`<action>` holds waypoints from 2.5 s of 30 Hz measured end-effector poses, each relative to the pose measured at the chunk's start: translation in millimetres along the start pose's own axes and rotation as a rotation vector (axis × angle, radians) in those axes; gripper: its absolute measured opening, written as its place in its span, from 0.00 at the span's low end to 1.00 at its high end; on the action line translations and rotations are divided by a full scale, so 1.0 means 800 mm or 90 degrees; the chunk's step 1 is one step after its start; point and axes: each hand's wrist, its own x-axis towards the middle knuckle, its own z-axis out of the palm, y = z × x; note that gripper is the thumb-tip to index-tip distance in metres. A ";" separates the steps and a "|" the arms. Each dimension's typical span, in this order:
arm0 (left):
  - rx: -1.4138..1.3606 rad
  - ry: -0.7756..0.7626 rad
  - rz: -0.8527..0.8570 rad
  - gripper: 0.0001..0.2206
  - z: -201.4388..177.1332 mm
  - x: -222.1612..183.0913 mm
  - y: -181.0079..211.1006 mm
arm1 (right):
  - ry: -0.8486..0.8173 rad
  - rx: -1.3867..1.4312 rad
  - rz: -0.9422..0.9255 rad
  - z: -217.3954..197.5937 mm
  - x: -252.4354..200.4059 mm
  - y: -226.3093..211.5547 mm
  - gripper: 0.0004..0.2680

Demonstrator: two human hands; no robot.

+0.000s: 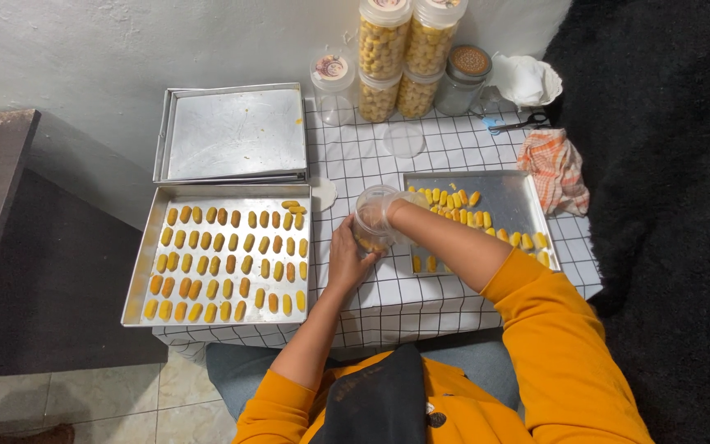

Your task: The person transfers small yellow snack pieces from a metal tray into a clear plastic container using gloved hands. The person holds the container steady with the left hand while picking up snacks one by one with the right hand and placing them inside.

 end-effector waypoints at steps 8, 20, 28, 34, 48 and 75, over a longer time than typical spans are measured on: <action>-0.028 -0.013 0.021 0.50 -0.005 -0.002 0.004 | 0.062 0.060 -0.064 -0.034 -0.044 0.007 0.08; -0.128 0.148 0.031 0.62 0.030 0.009 -0.005 | 0.457 0.411 0.176 -0.081 -0.274 -0.028 0.08; -0.121 0.247 0.058 0.61 0.045 0.024 -0.005 | 0.380 0.214 0.421 0.055 -0.315 0.067 0.11; -0.179 0.184 0.065 0.58 0.022 0.016 0.006 | 0.325 0.163 0.538 0.104 -0.334 0.094 0.13; -0.124 0.211 0.067 0.63 0.023 0.024 -0.002 | 0.303 0.131 0.529 0.085 -0.317 0.056 0.11; -0.150 0.070 0.035 0.49 0.007 0.011 -0.004 | 0.293 0.355 0.079 -0.139 -0.186 -0.071 0.10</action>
